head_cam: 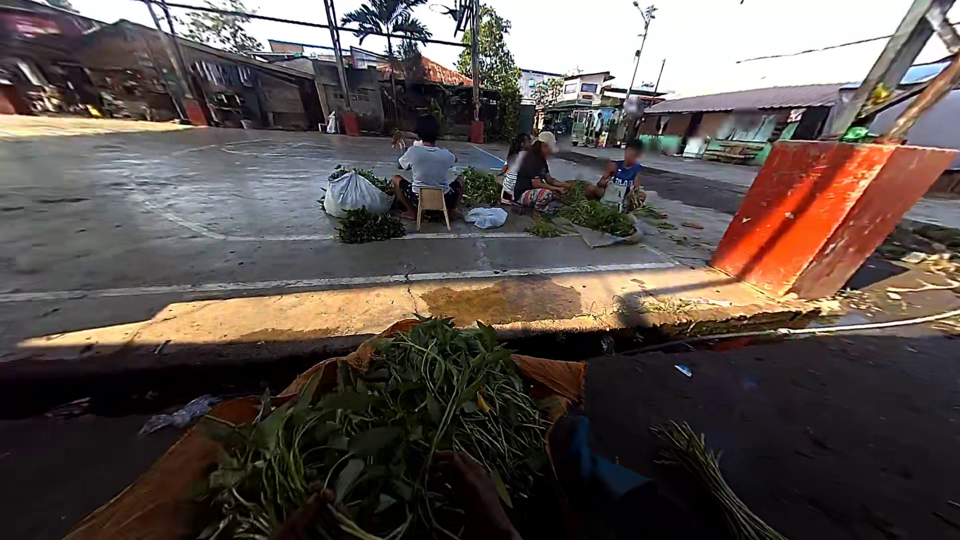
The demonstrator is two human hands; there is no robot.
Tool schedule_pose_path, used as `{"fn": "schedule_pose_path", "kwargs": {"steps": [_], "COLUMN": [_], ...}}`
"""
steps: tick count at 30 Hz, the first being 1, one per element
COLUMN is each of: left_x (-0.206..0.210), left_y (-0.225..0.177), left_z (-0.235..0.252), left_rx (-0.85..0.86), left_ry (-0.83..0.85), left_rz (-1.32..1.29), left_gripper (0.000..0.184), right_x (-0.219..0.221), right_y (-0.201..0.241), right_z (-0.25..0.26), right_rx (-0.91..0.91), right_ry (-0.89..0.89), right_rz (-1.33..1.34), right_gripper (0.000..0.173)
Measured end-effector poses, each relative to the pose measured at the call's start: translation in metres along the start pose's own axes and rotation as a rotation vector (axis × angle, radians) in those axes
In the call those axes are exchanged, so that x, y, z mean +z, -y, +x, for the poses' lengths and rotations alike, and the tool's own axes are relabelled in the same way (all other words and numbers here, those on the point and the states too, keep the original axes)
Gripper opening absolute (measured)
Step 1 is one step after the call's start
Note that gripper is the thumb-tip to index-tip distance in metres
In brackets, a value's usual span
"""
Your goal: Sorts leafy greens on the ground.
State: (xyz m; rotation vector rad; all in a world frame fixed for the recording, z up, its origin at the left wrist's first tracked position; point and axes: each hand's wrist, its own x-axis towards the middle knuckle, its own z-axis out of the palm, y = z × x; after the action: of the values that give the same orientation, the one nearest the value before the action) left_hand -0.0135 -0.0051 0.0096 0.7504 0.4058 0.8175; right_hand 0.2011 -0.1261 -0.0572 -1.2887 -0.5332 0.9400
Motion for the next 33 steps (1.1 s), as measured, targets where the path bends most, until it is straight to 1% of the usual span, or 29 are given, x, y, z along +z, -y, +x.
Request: {"fn": "schedule_pose_path", "kwargs": {"steps": [2, 4, 6, 9, 12, 14, 15, 17, 19, 21, 24, 25, 27, 29, 31, 33], "left_x": [0.008, 0.011, 0.008, 0.006, 0.011, 0.014, 0.014, 0.013, 0.014, 0.014, 0.014, 0.016, 0.02, 0.021, 0.022, 0.026], "left_y": [-0.013, -0.021, -0.025, -0.021, -0.009, 0.001, 0.006, 0.012, 0.015, 0.016, 0.016, 0.016, 0.016, 0.017, 0.018, 0.019], "left_z": [0.004, 0.005, 0.006, 0.005, 0.003, 0.004, 0.005, 0.006, 0.007, 0.008, 0.009, 0.008, 0.005, 0.004, 0.003, 0.004], "left_rx": [0.065, 0.108, 0.118, 0.096, 0.053, 0.019, 0.003, -0.018, -0.035, -0.036, -0.027, -0.028, -0.032, -0.045, -0.053, -0.048], "left_ry": [-0.263, -0.467, -0.601, -0.683, -0.677, -0.635, -0.617, -0.592, -0.58, -0.57, -0.551, -0.548, -0.535, -0.512, -0.484, -0.462], "left_rz": [0.004, 0.005, 0.033, 0.141, 0.255, 0.271, 0.253, 0.211, 0.2, 0.188, 0.184, 0.192, 0.216, 0.25, 0.257, 0.267], "left_gripper": [0.03, 0.023, 0.017, 0.015, 0.021, 0.024, 0.025, 0.024, 0.024, 0.025, 0.022, 0.021, 0.019, 0.019, 0.022, 0.023], "right_x": [-0.021, -0.037, -0.045, -0.043, -0.028, -0.016, -0.01, 0.0, 0.003, -0.002, -0.015, -0.018, -0.023, -0.028, -0.028, -0.021], "right_y": [0.004, 0.001, 0.0, 0.002, 0.006, 0.005, 0.003, 0.0, 0.0, 0.006, 0.017, 0.022, 0.028, 0.034, 0.036, 0.032], "right_z": [0.003, 0.007, 0.009, 0.012, 0.017, 0.026, 0.031, 0.04, 0.045, 0.043, 0.029, 0.023, 0.011, 0.0, -0.013, -0.027], "right_rx": [0.007, 0.002, 0.024, 0.026, -0.039, -0.071, -0.067, 0.002, 0.049, 0.016, -0.163, -0.221, -0.295, -0.272, -0.257, -0.304], "right_ry": [-0.126, -0.216, -0.259, -0.255, -0.16, -0.058, -0.015, 0.062, 0.088, 0.004, -0.208, -0.26, -0.318, -0.312, -0.26, -0.212], "right_rz": [-0.056, -0.1, -0.11, -0.162, -0.365, -0.62, -0.765, -1.025, -1.145, -1.119, -0.93, -0.861, -0.721, -0.624, -0.557, -0.475], "right_gripper": [0.034, 0.031, 0.029, 0.029, 0.031, 0.034, 0.038, 0.044, 0.042, 0.036, 0.028, 0.029, 0.037, 0.042, 0.038, 0.035]}}
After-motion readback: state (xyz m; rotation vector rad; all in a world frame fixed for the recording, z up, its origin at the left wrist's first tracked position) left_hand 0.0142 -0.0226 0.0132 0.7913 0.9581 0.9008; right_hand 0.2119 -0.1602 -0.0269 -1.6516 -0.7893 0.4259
